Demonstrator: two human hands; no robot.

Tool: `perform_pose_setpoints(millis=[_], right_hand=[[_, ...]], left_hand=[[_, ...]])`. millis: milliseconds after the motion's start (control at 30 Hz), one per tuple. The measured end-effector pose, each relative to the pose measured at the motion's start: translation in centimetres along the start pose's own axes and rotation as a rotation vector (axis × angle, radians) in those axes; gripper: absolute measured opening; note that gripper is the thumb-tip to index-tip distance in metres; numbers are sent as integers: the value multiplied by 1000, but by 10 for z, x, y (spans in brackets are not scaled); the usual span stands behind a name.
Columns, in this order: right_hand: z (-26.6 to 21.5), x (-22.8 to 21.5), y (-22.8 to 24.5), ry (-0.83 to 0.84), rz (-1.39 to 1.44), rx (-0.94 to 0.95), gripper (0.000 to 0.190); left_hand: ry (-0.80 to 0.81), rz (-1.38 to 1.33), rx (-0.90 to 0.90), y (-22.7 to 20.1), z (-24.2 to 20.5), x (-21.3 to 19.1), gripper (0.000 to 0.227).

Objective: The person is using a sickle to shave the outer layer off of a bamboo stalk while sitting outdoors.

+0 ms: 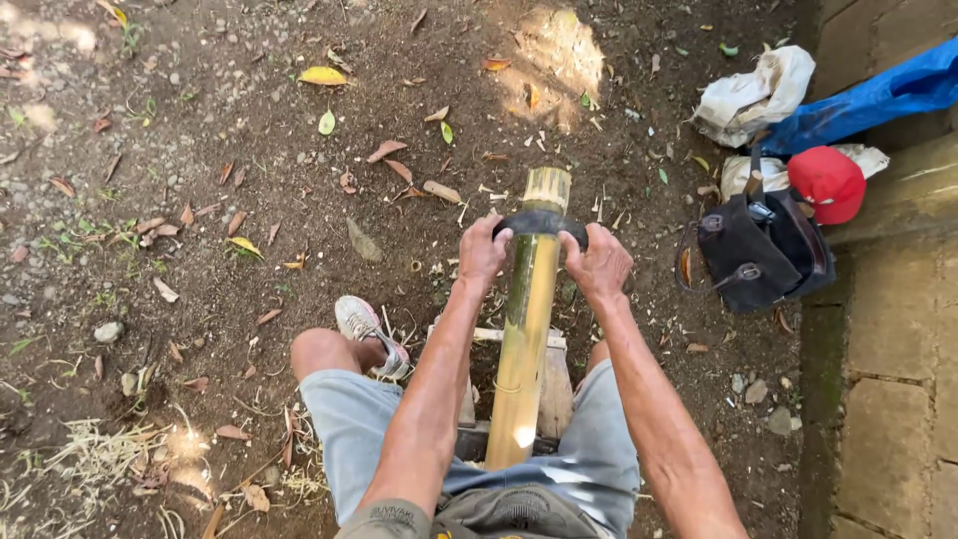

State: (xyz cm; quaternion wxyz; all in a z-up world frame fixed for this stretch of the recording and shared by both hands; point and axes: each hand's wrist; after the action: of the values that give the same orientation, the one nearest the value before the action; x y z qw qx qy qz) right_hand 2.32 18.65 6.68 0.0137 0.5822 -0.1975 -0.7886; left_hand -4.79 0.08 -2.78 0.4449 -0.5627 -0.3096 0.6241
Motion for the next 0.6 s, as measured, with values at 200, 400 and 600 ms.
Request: perform_pose_setpoints(millis=[200,400,600], right_hand=[[-54,-12,4,-48,9,-64,37],[-149,-32,11,43,25,-134,34],[-168,-59,19,378,46,32,40]], left_hand=[[11,-32,-13,-23,-54,-31,22],[70,-106,-157,-38,-166,-69,23],[291,-4,-356,-52,-208,-104,24]])
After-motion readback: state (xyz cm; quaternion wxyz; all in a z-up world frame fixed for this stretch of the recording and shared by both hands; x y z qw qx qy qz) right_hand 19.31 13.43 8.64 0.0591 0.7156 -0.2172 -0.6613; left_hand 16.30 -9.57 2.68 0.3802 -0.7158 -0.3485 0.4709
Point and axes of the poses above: each hand's wrist, its own z-axis towards the middle knuckle, its own x-axis out of the palm, y = z × x, and after that the axes turned 1 degree about z, right-handed
